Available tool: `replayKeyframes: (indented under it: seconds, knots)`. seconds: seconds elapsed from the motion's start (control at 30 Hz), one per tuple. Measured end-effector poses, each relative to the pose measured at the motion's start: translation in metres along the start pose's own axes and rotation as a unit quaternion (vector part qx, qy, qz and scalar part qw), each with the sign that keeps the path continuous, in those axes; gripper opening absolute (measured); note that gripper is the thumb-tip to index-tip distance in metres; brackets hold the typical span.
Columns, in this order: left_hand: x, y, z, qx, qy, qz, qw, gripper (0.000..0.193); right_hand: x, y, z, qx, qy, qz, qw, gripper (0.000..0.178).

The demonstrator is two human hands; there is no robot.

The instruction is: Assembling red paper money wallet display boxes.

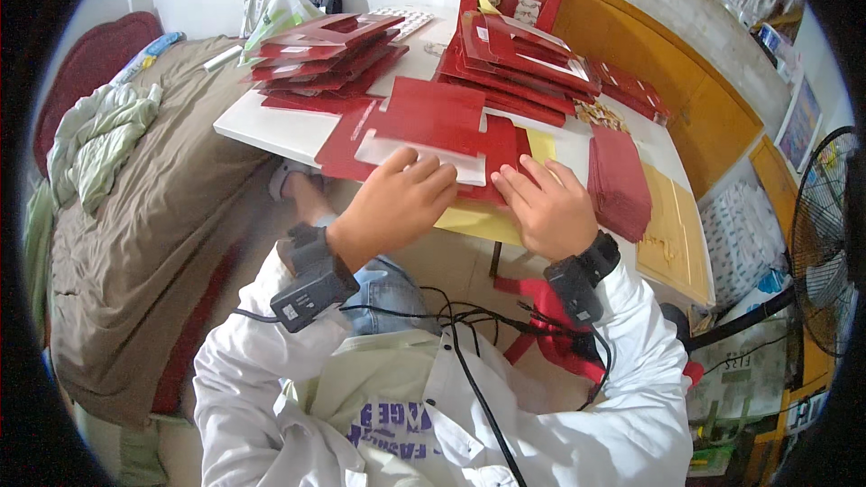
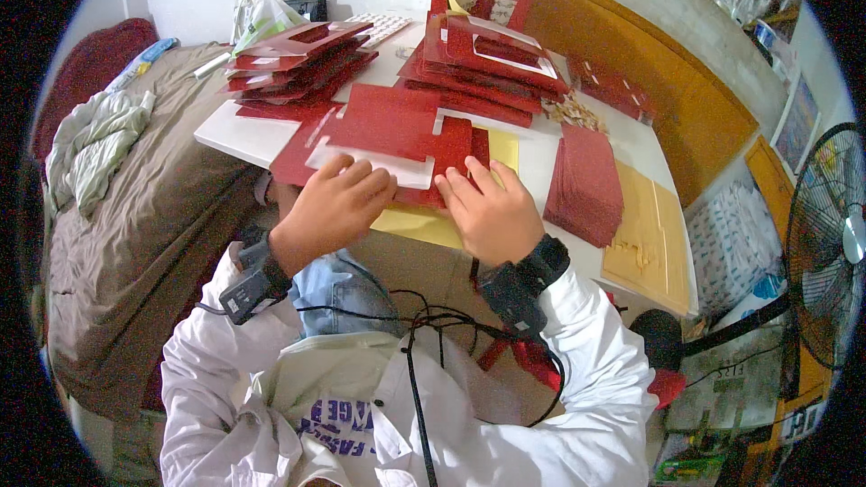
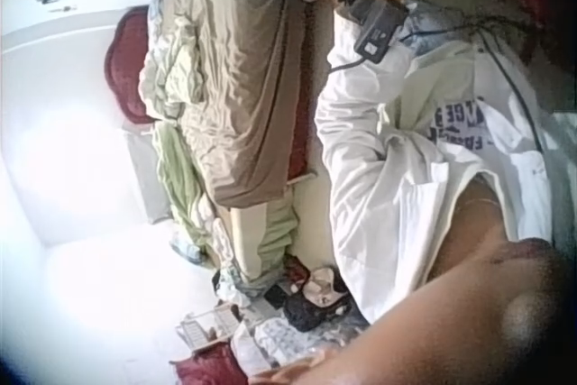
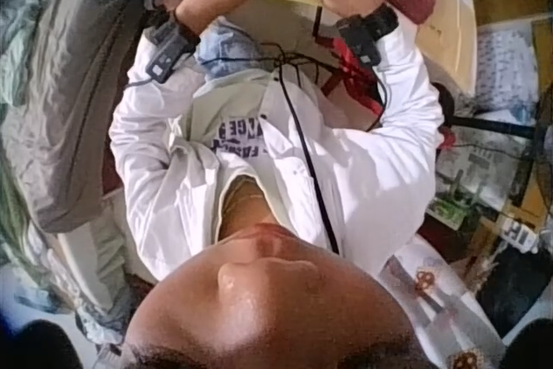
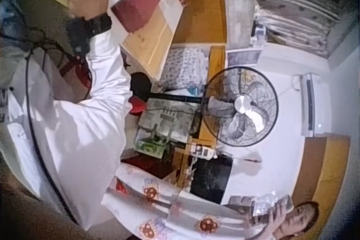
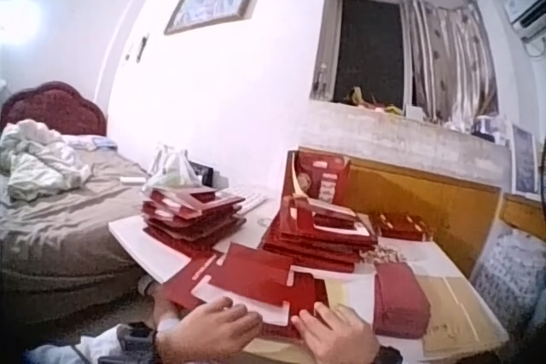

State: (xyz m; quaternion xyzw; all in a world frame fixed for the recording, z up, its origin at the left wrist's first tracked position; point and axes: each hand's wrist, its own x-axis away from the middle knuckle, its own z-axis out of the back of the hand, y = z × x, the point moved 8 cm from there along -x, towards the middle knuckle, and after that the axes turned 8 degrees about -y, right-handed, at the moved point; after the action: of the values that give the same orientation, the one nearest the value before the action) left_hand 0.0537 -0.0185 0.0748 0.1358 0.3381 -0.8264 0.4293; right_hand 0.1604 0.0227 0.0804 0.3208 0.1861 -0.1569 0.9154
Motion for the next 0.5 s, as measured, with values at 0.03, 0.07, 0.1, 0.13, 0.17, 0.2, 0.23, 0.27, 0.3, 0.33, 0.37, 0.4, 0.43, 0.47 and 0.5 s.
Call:
replayKeyframes:
  seconds: [0.03,0.07,0.1,0.13,0.17,0.2,0.23,0.27,0.3,0.33,0.37,0.4,0.43,0.47,0.5]
  knots:
    - [-0.001,0.0,0.0,0.0,0.001,-0.001,1.0,0.023,-0.001,-0.001,0.001,-0.006,0.006,-0.001,1.0,0.036]
    - [-0.003,0.004,-0.002,-0.009,-0.014,-0.022,1.0,0.022,-0.006,-0.003,0.004,-0.005,0.007,-0.002,1.0,0.036]
    - [-0.004,0.01,-0.003,-0.017,-0.031,-0.042,0.998,0.021,-0.011,-0.007,0.01,-0.027,0.017,0.001,0.999,0.035]
    - [-0.006,0.014,-0.001,-0.018,-0.032,-0.041,0.998,0.021,-0.015,-0.01,0.014,-0.049,0.027,0.004,0.998,0.034]
    - [-0.008,0.019,0.002,-0.031,-0.019,-0.04,0.999,0.021,-0.015,-0.015,0.005,-0.024,0.025,0.019,0.999,0.031]
    - [-0.009,0.021,0.005,-0.043,-0.005,-0.039,0.998,0.02,-0.014,-0.015,0.004,-0.023,0.024,0.019,0.999,0.031]
    - [-0.007,0.017,0.015,-0.021,0.048,-0.038,0.998,0.023,-0.013,-0.015,0.004,-0.02,0.022,0.017,0.999,0.029]
    - [-0.004,0.016,0.017,-0.021,0.049,-0.038,0.998,0.023,-0.011,-0.014,0.003,-0.016,0.019,0.014,1.0,0.027]
    - [-0.001,0.011,0.013,-0.027,0.031,-0.019,0.999,0.024,-0.01,-0.012,0.002,-0.008,0.024,0.015,1.0,0.026]
    - [0.003,0.005,0.009,-0.033,0.014,0.0,0.999,0.026,-0.008,-0.009,0.0,-0.009,0.024,0.015,1.0,0.026]
    - [0.007,-0.001,0.0,-0.052,-0.013,0.011,0.999,0.027,-0.006,-0.005,0.0,-0.019,0.025,0.003,0.999,0.025]
    - [0.009,-0.003,0.0,-0.052,-0.015,0.013,0.998,0.027,-0.006,-0.003,0.001,-0.031,0.028,-0.006,0.999,0.025]
    - [0.01,-0.002,0.001,-0.062,-0.018,0.002,0.998,0.026,-0.009,-0.005,0.001,-0.033,0.028,-0.004,0.999,0.025]
    - [0.011,0.0,0.001,-0.071,-0.022,-0.009,0.997,0.025,-0.013,-0.009,0.004,-0.021,0.041,-0.008,0.999,0.023]
    - [0.008,0.004,0.002,-0.072,-0.021,-0.008,0.997,0.025,-0.017,-0.013,0.008,-0.006,0.055,-0.012,0.998,0.022]
